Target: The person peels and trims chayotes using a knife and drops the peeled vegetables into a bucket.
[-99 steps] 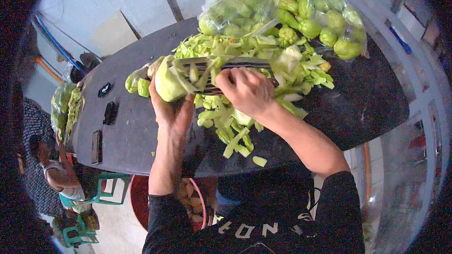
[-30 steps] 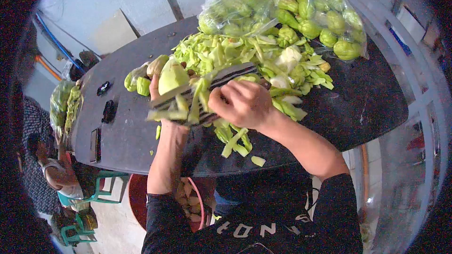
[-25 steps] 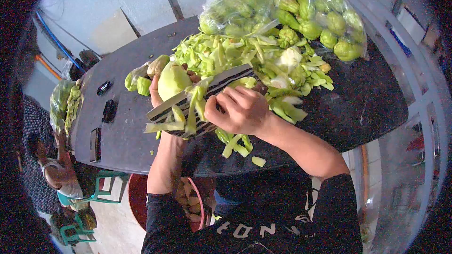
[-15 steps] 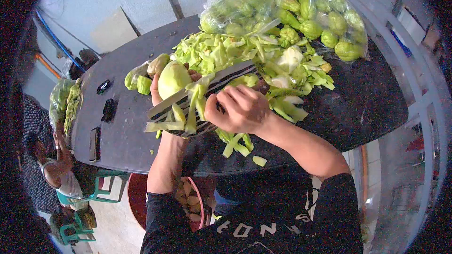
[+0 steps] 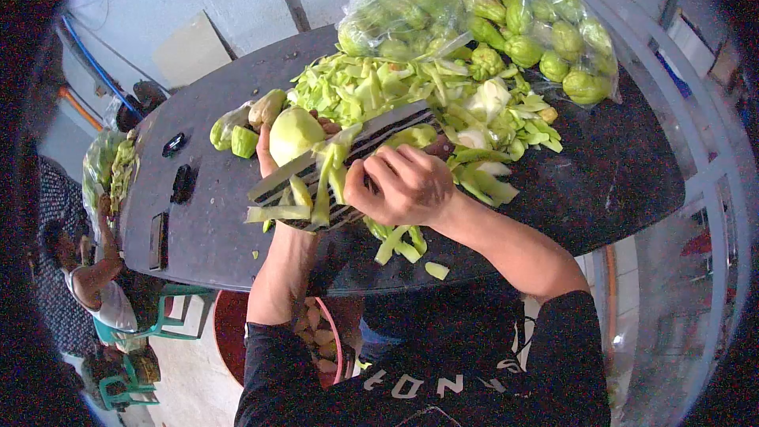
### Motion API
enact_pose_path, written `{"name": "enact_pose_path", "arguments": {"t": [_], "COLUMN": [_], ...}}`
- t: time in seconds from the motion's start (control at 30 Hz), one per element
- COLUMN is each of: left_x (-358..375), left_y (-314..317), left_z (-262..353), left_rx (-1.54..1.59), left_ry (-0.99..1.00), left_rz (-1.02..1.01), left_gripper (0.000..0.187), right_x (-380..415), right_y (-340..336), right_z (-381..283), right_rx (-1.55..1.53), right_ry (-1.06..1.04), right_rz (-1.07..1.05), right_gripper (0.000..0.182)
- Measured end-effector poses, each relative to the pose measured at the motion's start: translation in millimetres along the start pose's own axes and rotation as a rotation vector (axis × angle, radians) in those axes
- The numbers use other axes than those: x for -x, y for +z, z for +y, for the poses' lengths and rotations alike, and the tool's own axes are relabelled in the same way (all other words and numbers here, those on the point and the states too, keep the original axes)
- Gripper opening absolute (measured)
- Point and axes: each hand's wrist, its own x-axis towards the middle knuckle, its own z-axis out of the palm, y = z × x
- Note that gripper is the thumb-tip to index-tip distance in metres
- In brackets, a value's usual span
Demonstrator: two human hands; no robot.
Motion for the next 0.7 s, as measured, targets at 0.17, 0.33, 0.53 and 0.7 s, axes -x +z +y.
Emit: {"name": "enact_pose_path", "arguments": {"t": [0.17, 0.33, 0.53, 0.7], "left_x": [-2.4, 2.9, 4.0, 4.9], "left_y": [-3.4, 9.2, 21.6, 6.7], "left_z": [0.8, 0.0, 1.7, 4.8], "left_rx": [0.025, -0.038, -0.058, -0.068], "left_ry": [-0.022, 0.038, 0.121, 0.082], "left_rz": [-0.068, 0.086, 0.196, 0.077], "left_gripper": [0.058, 0.055, 0.050, 0.049], "right_x": [1.3, -0.8, 9.2, 4.5], "right_y": [0.4, -0.3, 2.3, -3.0], "right_z": [-0.4, 3.8, 25.0, 10.8], "right_rx": [-0.001, 0.023, 0.079, -0.131], "right_ry": [-0.012, 0.033, 0.286, 0.244], "right_rz": [-0.027, -0.057, -0.187, -0.129], "right_gripper": [0.015, 0.015, 0.015, 0.015]}}
